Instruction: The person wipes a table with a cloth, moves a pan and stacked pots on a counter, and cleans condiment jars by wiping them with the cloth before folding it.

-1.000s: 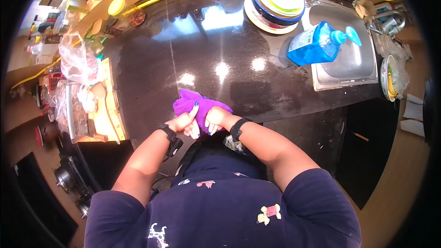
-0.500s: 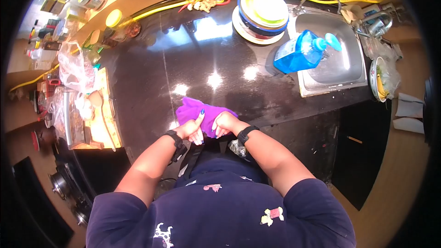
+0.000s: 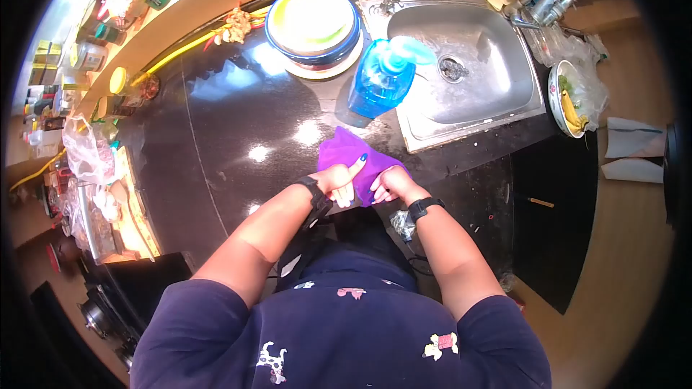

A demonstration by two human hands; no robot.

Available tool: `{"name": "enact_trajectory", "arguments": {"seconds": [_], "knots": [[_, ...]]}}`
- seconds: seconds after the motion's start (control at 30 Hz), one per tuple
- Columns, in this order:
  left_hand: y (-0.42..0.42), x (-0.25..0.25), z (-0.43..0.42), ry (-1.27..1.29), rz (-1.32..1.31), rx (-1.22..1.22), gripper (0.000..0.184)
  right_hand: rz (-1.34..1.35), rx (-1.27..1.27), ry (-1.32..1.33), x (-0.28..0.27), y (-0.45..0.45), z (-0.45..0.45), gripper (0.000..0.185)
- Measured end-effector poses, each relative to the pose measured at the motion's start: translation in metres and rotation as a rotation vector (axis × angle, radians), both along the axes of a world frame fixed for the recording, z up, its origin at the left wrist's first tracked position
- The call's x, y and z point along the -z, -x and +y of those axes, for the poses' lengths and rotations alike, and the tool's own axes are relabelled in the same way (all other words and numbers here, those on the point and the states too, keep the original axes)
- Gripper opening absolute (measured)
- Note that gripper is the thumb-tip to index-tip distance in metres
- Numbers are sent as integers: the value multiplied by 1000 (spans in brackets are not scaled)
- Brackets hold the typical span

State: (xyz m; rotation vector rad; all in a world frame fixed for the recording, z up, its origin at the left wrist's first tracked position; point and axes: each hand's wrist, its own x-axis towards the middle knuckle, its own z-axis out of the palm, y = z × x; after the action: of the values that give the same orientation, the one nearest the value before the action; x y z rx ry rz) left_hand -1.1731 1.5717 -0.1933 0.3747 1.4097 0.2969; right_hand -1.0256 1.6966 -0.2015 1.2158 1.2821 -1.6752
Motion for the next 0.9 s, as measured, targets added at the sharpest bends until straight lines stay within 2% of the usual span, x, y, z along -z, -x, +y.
{"name": "enact_trajectory", "arguments": {"seconds": [0.17,0.3,0.5,0.9], "knots": [[-11,-1,20,53,-43,-33,94,-35,-31,13,-2,-6,15,25],[-2,-9,1,50,-58,-188,93,-12,-114,35,0,14,3,24],[36,0,-81,42,-29,-368,97,25,-337,49,9,77,-50,23],[148,-10,-269,123,-37,-638,96,121,-471,16,4,224,-229,27]]}}
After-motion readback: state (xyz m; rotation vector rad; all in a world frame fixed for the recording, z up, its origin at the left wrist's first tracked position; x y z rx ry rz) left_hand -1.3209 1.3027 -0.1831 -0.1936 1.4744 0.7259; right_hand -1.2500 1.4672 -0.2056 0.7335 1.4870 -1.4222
